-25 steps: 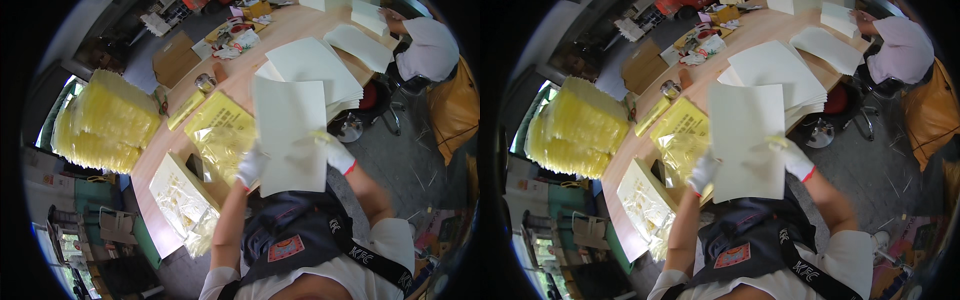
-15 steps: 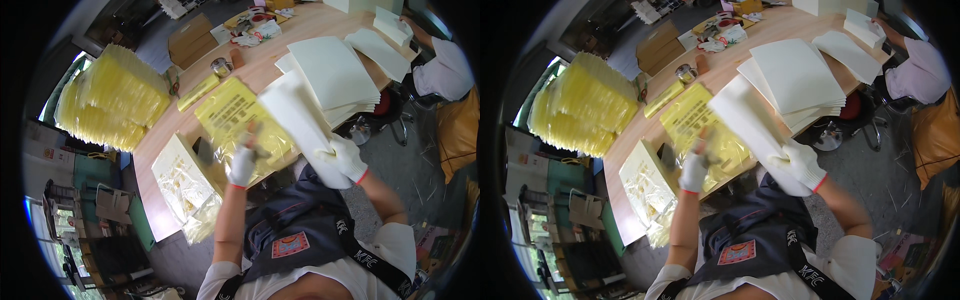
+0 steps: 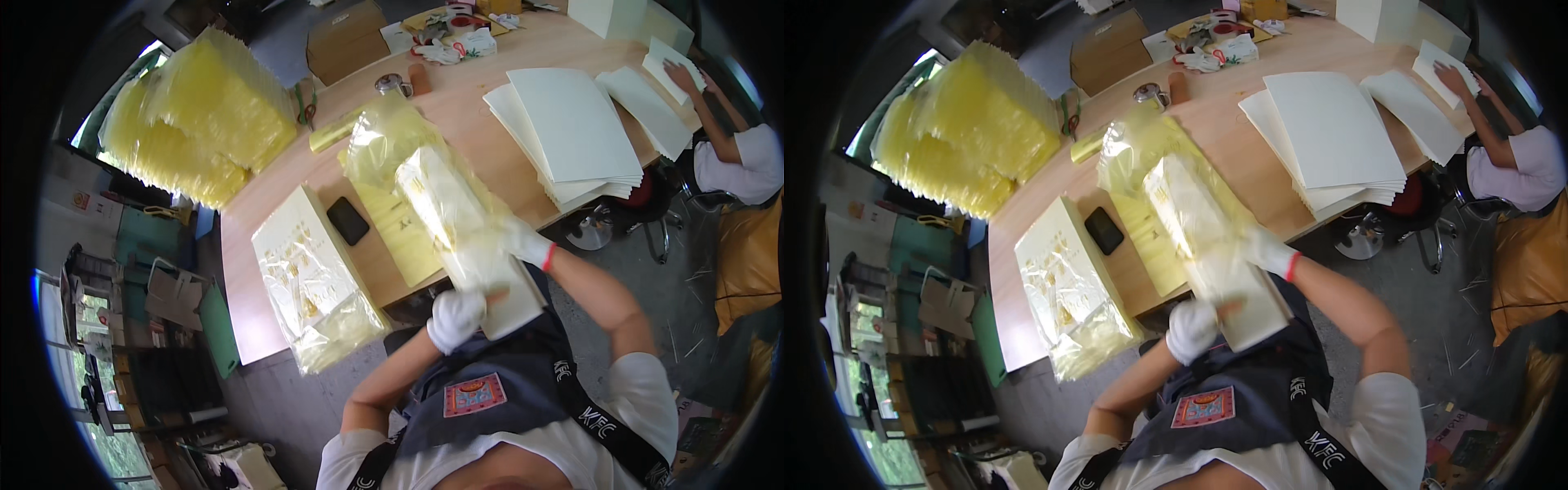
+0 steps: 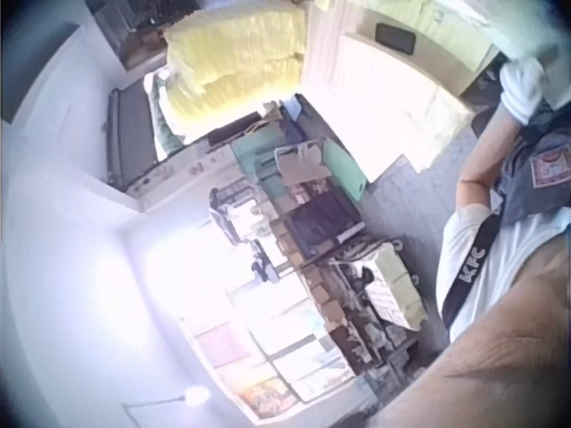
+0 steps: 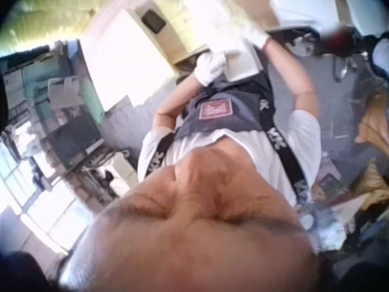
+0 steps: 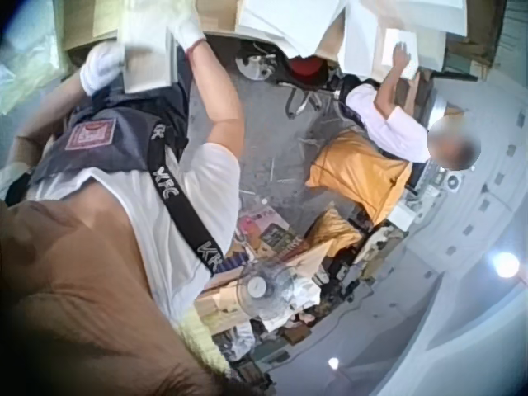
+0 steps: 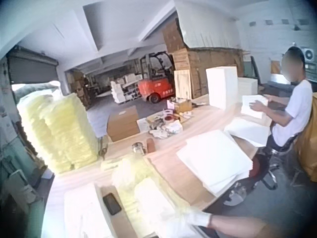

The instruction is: The person repeatedly picks up white books, places them into yellow plastic sleeves, and stacks the packaged books on the table. The process is performed one at a time in a repetitive loop.

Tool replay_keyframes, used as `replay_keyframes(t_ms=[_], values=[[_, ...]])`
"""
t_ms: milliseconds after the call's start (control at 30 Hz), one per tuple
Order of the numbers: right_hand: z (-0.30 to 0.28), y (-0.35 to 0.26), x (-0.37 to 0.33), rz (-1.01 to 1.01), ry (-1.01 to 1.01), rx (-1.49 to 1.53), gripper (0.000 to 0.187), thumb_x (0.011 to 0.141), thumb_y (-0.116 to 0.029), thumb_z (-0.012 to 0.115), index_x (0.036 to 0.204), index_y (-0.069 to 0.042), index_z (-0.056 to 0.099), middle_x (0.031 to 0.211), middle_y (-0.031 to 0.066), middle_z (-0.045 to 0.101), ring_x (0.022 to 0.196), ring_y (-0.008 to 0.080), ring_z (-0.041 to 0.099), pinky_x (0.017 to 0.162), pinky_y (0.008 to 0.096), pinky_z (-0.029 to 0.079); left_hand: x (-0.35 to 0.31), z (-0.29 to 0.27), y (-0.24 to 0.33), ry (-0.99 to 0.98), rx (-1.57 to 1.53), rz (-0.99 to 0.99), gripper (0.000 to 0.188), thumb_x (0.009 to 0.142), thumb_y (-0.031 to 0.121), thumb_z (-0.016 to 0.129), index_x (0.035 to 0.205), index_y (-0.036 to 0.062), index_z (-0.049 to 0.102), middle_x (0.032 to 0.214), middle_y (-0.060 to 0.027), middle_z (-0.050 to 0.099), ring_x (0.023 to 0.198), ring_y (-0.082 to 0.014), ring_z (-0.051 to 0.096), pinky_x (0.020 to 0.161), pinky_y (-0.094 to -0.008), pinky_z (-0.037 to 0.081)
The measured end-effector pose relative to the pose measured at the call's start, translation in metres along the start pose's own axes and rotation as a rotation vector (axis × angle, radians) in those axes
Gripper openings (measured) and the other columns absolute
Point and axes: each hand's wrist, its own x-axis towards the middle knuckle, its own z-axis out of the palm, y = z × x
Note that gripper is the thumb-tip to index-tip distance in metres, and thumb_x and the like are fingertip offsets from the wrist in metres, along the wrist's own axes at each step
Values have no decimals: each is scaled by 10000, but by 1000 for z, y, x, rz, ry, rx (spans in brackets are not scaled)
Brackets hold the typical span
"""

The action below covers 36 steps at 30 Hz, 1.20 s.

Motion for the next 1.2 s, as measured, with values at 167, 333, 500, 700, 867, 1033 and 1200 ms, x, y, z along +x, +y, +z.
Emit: replay_keyframes(t_ms=[167,333,500,700,867,1033,1200], values=[[43,-42,31,-237,220,-1066,274,921,-190,568,1165,-69,603,1042,78,651,893,193,636,764,329,514,91,-19,32,42,-236,-67,506,697,-47,540,1137,178,650,821,-94,659,714,-332,631,659,-382,522],[63,-35,1,-65,158,-1148,211,884,-259,603,1008,-90,620,968,89,634,949,253,608,834,368,484,67,9,-10,103,-361,-338,281,854,-18,549,1105,92,612,954,-114,699,862,-271,679,747,-328,532],[75,-38,-81,-468,488,-1074,416,766,-288,694,1123,-98,596,975,89,631,954,278,610,865,403,471,-6,30,-35,230,-166,-390,111,847,67,655,948,70,610,851,-103,696,717,-256,678,609,-336,531],[39,27,-65,217,365,-1345,287,837,-348,579,917,-74,551,645,98,633,585,293,635,569,435,484,-87,56,-41,212,373,-381,207,722,91,698,914,126,632,851,-83,624,865,-269,608,714,-372,489],[57,3,-87,-5,286,-1386,213,784,-305,598,819,-101,550,636,87,637,580,266,643,551,410,487,-133,34,-57,723,-84,-1007,169,809,84,714,869,82,557,711,-28,540,641,-143,513,590,-293,436],[65,-16,-161,-59,109,-1314,234,761,-328,613,731,-104,553,614,71,623,514,246,616,496,403,477,-167,14,37,620,-420,-911,141,793,-15,664,805,66,549,739,-20,571,679,-99,543,646,-242,459],[77,5,-203,-181,-112,-1245,229,767,-310,606,653,-113,585,531,78,594,429,226,590,374,406,424,-181,-9,64,52,-512,-807,151,740,8,681,772,65,545,679,-48,558,601,-153,546,565,-276,452]])
